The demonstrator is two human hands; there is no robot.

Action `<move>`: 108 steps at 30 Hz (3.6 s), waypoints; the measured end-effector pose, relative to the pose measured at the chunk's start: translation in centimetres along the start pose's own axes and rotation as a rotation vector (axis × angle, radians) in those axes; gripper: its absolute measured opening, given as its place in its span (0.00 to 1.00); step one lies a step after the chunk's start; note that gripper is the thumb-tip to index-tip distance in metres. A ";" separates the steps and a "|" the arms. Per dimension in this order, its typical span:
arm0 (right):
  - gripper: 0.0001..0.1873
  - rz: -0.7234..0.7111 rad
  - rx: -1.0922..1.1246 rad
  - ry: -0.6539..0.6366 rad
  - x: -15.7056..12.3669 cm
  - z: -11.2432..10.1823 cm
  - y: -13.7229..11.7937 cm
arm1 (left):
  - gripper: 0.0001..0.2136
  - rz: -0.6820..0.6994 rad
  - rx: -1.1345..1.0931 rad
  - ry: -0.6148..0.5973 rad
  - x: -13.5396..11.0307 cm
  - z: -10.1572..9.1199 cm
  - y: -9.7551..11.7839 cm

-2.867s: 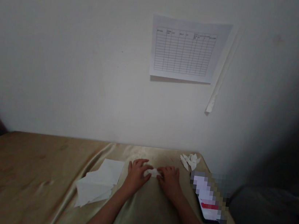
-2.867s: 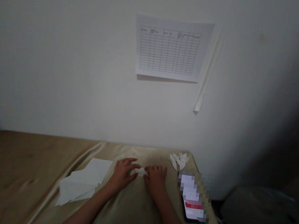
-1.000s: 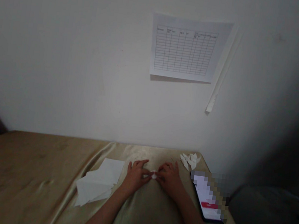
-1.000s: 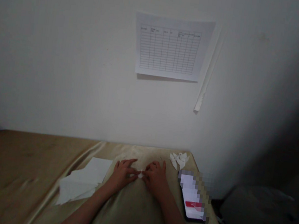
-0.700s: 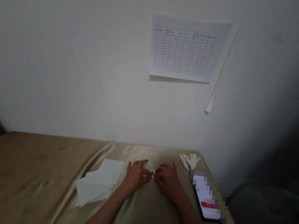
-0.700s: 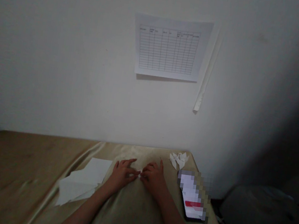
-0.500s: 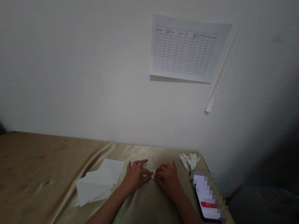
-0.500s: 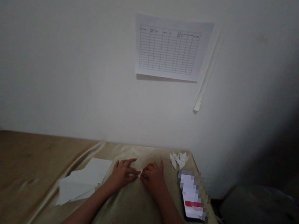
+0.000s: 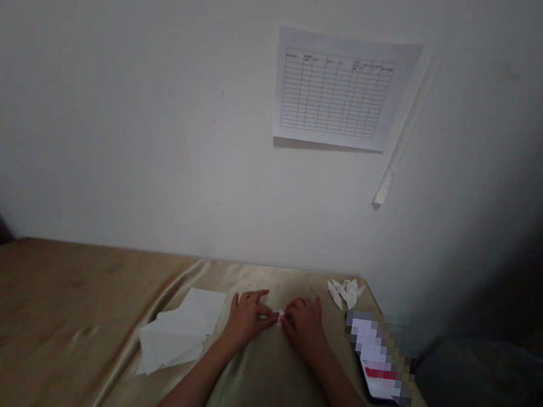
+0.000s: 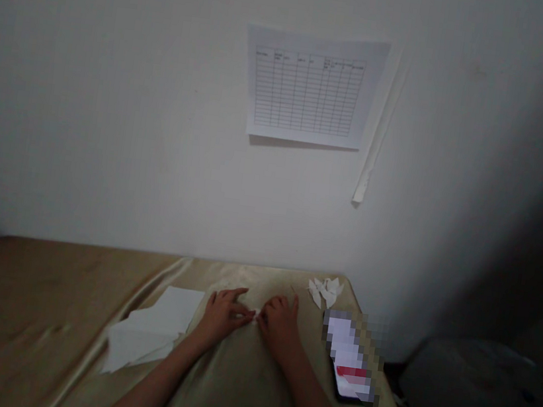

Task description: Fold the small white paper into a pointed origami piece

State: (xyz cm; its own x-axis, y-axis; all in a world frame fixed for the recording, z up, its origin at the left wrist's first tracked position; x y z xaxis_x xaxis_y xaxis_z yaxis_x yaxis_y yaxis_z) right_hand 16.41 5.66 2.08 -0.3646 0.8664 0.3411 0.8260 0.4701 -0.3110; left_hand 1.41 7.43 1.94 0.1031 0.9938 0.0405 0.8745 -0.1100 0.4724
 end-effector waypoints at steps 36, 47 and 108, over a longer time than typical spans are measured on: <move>0.07 0.188 -0.037 0.005 -0.1 0.3 0.2 | 0.06 -0.037 -0.020 0.068 0.2 0.4 -0.1; 0.07 0.239 0.002 0.036 -0.1 0.4 0.7 | 0.05 -0.047 0.008 0.055 0.2 0.3 0.2; 0.18 0.209 0.166 -0.079 0.0 1.5 2.9 | 0.13 -0.003 0.030 -0.081 0.8 0.4 -1.0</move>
State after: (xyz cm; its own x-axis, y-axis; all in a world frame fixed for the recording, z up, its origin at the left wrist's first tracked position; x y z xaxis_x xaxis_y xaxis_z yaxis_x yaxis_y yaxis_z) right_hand 18.16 7.21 -0.12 -0.2314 0.9548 0.1864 0.8075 0.2953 -0.5107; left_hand 0.85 8.34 1.13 0.1368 0.9901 -0.0327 0.8885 -0.1081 0.4459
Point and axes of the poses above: each hand's wrist, its own x-axis towards the middle knuckle, its own z-axis out of the palm, y = z × x, the point moved 8 cm from there along x, towards the middle knuckle, and after that the axes turned 7 degrees about -z, right-handed, at the moved point
